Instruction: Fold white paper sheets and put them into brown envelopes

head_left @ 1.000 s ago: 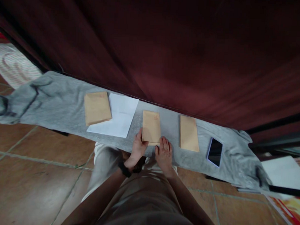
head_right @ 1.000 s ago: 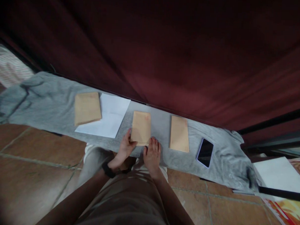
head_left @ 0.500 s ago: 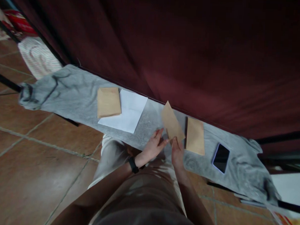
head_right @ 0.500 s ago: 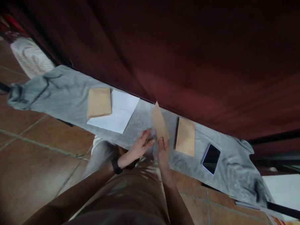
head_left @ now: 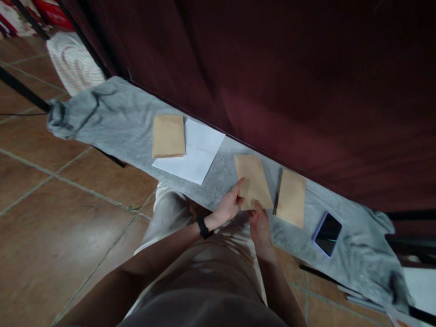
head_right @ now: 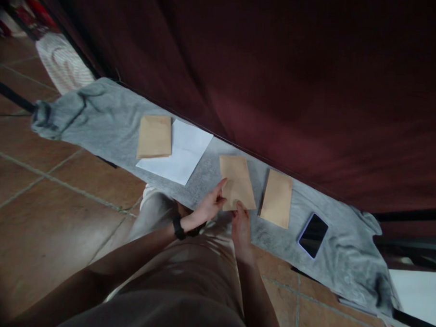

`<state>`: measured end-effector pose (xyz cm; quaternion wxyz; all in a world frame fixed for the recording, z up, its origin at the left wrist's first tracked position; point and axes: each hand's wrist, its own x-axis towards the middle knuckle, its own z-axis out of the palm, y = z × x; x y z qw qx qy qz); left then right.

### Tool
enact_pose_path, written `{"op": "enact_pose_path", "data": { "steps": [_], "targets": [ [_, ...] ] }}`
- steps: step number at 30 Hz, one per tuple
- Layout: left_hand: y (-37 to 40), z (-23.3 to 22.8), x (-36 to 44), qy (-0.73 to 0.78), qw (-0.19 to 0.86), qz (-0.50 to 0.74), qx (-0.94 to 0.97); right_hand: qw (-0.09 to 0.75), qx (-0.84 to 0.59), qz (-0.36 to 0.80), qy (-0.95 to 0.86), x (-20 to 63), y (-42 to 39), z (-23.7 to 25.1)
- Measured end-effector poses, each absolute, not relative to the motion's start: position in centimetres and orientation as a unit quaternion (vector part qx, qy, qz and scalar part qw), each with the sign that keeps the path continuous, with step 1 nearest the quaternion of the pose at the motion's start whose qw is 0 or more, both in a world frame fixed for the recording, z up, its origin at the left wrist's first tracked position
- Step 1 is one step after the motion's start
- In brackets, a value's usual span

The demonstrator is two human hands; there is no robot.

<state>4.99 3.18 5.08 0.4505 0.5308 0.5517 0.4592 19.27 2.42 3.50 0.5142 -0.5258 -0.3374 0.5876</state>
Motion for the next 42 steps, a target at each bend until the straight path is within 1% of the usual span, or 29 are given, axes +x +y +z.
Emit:
{"op": "enact_pose_path", "data": {
  "steps": [3,6,9,14,16,19,22,25,27,29,34,37,42],
  "targets": [
    [3.2,5.8,3.9,0.568,0.306,0.383,0.661,0.538,-0.501,0.635,-0.236,20.5,2.6,3.0],
    [3.0,6.9,3.1,0.548,0.225,0.292,0.751,0.547,-0.486,0.655,-0.19,21.6,2.7,2.7],
    [2.9,8.0,3.0,0.514,0.176,0.24,0.804,0.557,-0.472,0.66,-0.177,22.0,2.9,2.7],
    [2.8,9.0,3.1,0.475,0.108,0.208,0.848,0.572,-0.48,0.633,-0.202,22.4,3.4,2.7],
    [2.6,8.8,3.2,0.45,0.102,0.203,0.864,0.579,-0.484,0.616,-0.226,22.6,3.4,2.6],
    [2.4,8.0,3.9,0.451,0.161,0.268,0.836,0.589,-0.498,0.587,-0.245,22.9,3.4,2.5],
    [2.3,6.8,5.0,0.529,0.298,0.366,0.705,0.587,-0.52,0.573,-0.239,23.0,3.2,2.7],
    [2.6,5.5,5.8,0.547,0.44,0.404,0.586,0.578,-0.536,0.568,-0.237,22.8,3.0,2.9],
    [3.0,4.9,6.1,0.54,0.49,0.417,0.543,0.59,-0.54,0.555,-0.231,22.6,3.0,2.8],
    [3.5,4.5,6.3,0.535,0.516,0.422,0.519,0.599,-0.541,0.547,-0.222,22.6,3.2,2.8],
    [4.2,4.3,6.9,0.521,0.536,0.408,0.525,0.618,-0.549,0.516,-0.223,24.5,3.8,3.4],
    [4.3,3.8,6.9,0.507,0.53,0.396,0.552,0.624,-0.566,0.487,-0.231,27.3,4.2,3.9],
    [4.1,1.9,6.3,0.523,0.505,0.367,0.58,0.635,-0.611,0.435,-0.185,32.1,4.5,3.9]
  ]
}}
